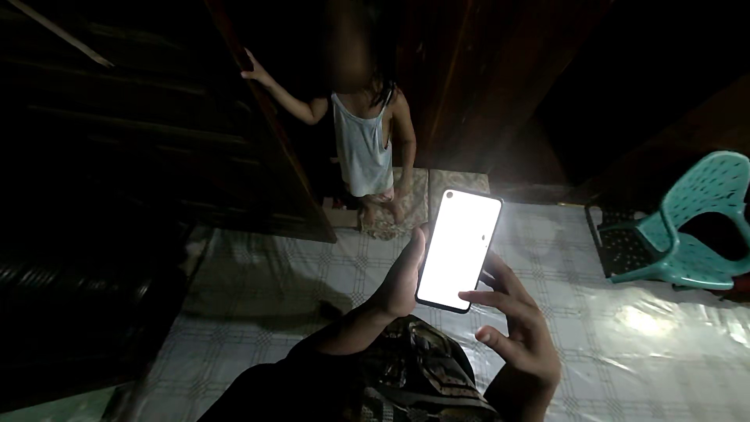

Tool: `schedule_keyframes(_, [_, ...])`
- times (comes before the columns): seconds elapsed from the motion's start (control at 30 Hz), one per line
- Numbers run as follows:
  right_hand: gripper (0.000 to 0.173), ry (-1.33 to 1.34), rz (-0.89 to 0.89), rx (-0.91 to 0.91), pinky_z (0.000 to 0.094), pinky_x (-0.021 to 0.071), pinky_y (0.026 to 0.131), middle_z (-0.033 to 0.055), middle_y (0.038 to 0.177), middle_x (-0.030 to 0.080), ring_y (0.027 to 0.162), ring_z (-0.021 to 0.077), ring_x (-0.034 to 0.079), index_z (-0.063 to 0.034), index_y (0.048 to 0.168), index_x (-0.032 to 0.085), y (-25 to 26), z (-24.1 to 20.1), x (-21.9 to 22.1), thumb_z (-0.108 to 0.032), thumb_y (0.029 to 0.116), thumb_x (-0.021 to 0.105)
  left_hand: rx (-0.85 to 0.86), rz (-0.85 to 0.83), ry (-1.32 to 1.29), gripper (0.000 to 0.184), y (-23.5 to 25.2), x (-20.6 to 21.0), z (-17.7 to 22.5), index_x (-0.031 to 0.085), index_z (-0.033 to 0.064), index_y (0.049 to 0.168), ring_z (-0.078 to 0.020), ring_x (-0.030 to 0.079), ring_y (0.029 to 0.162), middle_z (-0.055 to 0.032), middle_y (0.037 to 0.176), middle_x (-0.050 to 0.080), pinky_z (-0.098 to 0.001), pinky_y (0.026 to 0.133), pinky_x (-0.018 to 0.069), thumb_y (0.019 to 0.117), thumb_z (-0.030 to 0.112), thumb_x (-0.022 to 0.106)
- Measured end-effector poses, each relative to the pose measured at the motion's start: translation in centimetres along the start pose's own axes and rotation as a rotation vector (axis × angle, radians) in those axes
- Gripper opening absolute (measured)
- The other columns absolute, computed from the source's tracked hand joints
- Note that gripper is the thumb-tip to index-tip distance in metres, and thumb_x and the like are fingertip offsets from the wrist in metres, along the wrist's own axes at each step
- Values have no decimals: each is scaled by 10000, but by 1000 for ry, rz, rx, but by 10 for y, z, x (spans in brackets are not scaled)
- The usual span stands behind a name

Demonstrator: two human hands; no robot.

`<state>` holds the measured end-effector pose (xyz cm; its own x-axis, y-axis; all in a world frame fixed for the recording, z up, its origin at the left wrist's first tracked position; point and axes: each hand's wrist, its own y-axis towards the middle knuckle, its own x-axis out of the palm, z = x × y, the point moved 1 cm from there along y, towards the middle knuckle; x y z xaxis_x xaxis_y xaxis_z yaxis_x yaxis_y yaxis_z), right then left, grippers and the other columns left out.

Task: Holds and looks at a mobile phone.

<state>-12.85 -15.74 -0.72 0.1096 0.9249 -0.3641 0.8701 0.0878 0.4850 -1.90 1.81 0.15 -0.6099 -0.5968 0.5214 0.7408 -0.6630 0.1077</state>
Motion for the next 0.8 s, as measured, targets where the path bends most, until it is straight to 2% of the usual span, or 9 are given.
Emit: schedule_keyframes(0.8, [412,2,-12,16,430,431,1150,107,1577,404,1441,250,412,-252,1189,735,3,2,2,-568,947,628,-17,26,-3,757,1,-4,1,319,152,1558,-144,559,1271,-45,1429,540,-367,1047,494,1012,671,246])
